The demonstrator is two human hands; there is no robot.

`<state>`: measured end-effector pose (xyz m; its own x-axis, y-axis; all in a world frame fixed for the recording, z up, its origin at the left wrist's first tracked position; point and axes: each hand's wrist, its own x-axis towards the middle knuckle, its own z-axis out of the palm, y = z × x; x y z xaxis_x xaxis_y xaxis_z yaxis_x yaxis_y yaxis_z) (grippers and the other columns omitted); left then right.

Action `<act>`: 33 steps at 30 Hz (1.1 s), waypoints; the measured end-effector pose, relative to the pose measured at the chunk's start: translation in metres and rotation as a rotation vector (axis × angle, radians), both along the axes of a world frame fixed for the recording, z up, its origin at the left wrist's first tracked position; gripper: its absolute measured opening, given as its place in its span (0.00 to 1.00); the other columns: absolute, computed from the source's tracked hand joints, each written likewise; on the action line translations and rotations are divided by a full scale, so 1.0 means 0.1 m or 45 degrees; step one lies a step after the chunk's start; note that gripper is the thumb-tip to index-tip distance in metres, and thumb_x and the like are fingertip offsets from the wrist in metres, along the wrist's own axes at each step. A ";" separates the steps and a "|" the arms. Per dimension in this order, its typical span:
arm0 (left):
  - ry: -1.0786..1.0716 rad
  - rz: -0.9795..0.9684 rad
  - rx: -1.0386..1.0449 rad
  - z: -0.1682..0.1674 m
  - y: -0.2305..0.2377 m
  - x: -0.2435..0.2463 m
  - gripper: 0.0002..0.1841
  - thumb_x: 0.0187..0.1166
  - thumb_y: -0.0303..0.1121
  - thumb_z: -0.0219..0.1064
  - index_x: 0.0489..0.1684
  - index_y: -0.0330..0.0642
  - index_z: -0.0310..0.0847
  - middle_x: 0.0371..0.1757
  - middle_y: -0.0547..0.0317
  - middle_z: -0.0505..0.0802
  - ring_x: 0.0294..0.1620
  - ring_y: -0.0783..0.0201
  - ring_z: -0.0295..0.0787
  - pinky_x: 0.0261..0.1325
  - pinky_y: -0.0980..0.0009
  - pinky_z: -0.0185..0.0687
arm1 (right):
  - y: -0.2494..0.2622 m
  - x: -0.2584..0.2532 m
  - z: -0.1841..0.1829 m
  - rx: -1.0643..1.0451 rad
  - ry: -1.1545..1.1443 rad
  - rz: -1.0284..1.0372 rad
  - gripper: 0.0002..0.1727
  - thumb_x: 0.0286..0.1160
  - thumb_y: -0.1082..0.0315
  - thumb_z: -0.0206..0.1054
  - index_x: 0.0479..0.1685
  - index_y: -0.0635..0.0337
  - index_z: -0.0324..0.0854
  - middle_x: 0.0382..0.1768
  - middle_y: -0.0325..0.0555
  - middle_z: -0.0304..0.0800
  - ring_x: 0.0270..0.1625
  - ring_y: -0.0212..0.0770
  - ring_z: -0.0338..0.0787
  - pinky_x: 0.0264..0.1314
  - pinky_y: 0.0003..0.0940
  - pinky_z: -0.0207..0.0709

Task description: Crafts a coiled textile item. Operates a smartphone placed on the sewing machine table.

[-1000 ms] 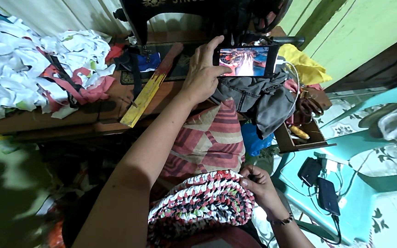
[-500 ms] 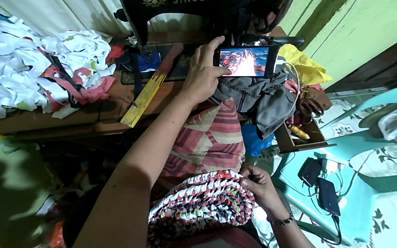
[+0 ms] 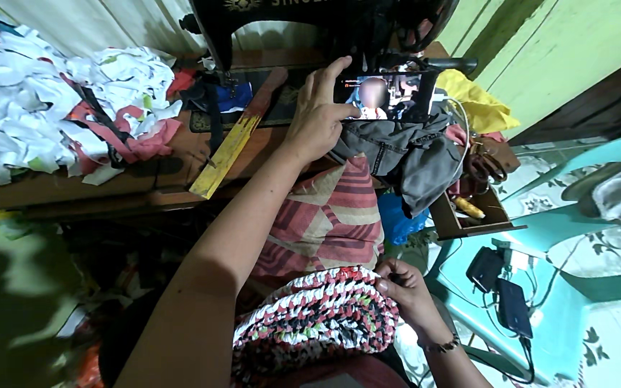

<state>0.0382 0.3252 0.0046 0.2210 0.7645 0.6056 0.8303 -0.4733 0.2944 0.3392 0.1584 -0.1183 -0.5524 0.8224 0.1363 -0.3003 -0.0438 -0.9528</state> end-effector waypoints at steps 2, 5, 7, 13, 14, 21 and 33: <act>-0.001 -0.002 0.002 0.00 0.00 0.00 0.20 0.74 0.23 0.58 0.46 0.59 0.96 0.92 0.48 0.63 0.91 0.42 0.53 0.86 0.41 0.55 | 0.00 0.00 -0.01 0.000 0.002 -0.003 0.08 0.70 0.58 0.78 0.38 0.49 0.90 0.32 0.28 0.90 0.33 0.18 0.85 0.36 0.14 0.79; 0.003 -0.002 0.004 0.00 0.00 0.00 0.20 0.73 0.22 0.58 0.45 0.57 0.96 0.92 0.48 0.62 0.91 0.42 0.52 0.86 0.42 0.56 | 0.00 0.01 -0.01 -0.005 0.001 -0.002 0.08 0.70 0.58 0.78 0.38 0.50 0.90 0.32 0.28 0.90 0.32 0.18 0.85 0.36 0.15 0.80; 0.003 0.000 0.012 -0.01 0.01 0.00 0.19 0.74 0.22 0.58 0.45 0.57 0.96 0.91 0.47 0.63 0.91 0.42 0.52 0.86 0.41 0.56 | 0.00 0.01 -0.01 -0.006 0.003 -0.003 0.08 0.70 0.58 0.79 0.39 0.50 0.91 0.32 0.29 0.90 0.32 0.18 0.85 0.36 0.14 0.80; 0.028 0.019 0.008 0.00 0.00 0.00 0.19 0.74 0.23 0.58 0.45 0.56 0.95 0.91 0.47 0.63 0.91 0.42 0.53 0.86 0.41 0.56 | 0.00 0.00 -0.01 -0.001 0.008 0.002 0.08 0.70 0.58 0.78 0.38 0.50 0.90 0.32 0.29 0.90 0.33 0.19 0.85 0.37 0.15 0.80; 0.029 0.023 0.008 0.00 0.00 0.01 0.19 0.74 0.23 0.58 0.45 0.56 0.95 0.91 0.47 0.63 0.91 0.42 0.53 0.86 0.41 0.56 | 0.00 0.00 -0.01 -0.003 0.010 0.000 0.08 0.70 0.58 0.78 0.38 0.51 0.91 0.32 0.29 0.90 0.33 0.19 0.85 0.37 0.15 0.80; -0.042 -0.058 0.216 0.03 -0.03 -0.01 0.12 0.75 0.27 0.59 0.41 0.46 0.92 0.85 0.35 0.70 0.86 0.38 0.62 0.82 0.43 0.63 | -0.01 0.00 0.01 -0.009 0.010 0.005 0.08 0.71 0.58 0.78 0.38 0.51 0.90 0.32 0.29 0.90 0.32 0.18 0.84 0.36 0.14 0.79; -0.178 -0.231 -0.885 0.43 -2.11 0.52 0.21 0.85 0.50 0.64 0.67 0.48 0.83 0.48 0.62 0.92 0.49 0.67 0.89 0.53 0.60 0.89 | -0.02 0.01 0.04 -0.003 0.006 0.015 0.04 0.72 0.62 0.76 0.39 0.49 0.90 0.35 0.26 0.90 0.35 0.18 0.85 0.39 0.15 0.80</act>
